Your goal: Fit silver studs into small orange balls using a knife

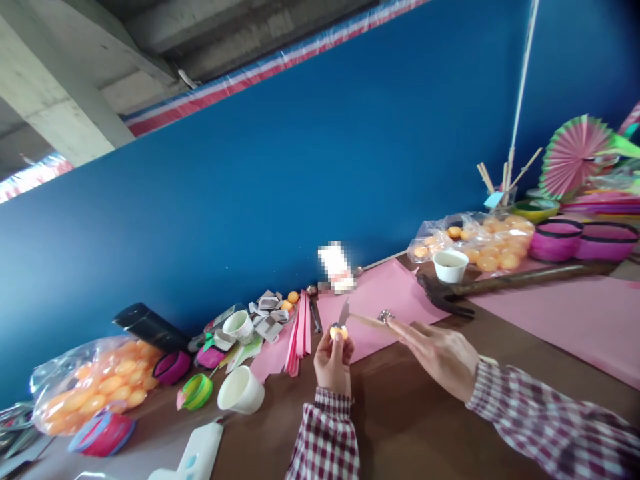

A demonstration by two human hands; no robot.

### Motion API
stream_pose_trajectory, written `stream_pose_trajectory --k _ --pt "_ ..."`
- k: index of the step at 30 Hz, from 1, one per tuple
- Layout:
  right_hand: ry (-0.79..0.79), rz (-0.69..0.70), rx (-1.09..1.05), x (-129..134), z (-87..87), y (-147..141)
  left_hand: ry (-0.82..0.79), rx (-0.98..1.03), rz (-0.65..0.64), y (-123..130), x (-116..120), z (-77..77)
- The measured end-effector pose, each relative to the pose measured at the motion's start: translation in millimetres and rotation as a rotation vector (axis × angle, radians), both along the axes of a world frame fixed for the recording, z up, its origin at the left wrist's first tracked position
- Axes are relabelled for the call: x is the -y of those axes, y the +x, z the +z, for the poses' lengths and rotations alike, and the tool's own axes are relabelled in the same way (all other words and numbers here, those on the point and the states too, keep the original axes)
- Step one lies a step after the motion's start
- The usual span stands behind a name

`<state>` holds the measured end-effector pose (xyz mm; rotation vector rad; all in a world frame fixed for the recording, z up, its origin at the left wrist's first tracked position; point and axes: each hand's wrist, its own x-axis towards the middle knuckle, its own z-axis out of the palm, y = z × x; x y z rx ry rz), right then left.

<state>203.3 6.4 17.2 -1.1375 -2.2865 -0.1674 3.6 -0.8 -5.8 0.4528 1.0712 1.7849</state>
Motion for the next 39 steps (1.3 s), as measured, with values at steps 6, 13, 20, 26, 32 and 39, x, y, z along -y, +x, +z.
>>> stream_pose_trajectory --k 6,13,20,26,32,39 --pt "-0.010 -0.002 0.036 -1 0.5 2 0.025 -0.165 -0.019 -2 0 -5.4" --pt "-0.044 -0.007 -0.001 -2 0.9 2 0.029 -0.350 -0.012 -2 0 -9.5" --pt "-0.071 -0.152 -0.048 -13 9.7 13 0.013 -0.289 -0.026 -1 1 -5.8" --pt "-0.113 -0.282 0.094 -34 4.8 30 0.047 -0.280 -0.064 0 3 -5.6" --pt "-0.081 -0.359 0.205 -43 -11.6 23 0.035 -0.415 -0.063 5 7 -1.7" --pt "-0.058 -0.280 0.175 -37 -12.4 22 0.068 -0.497 -0.105 9 9 -2.0"
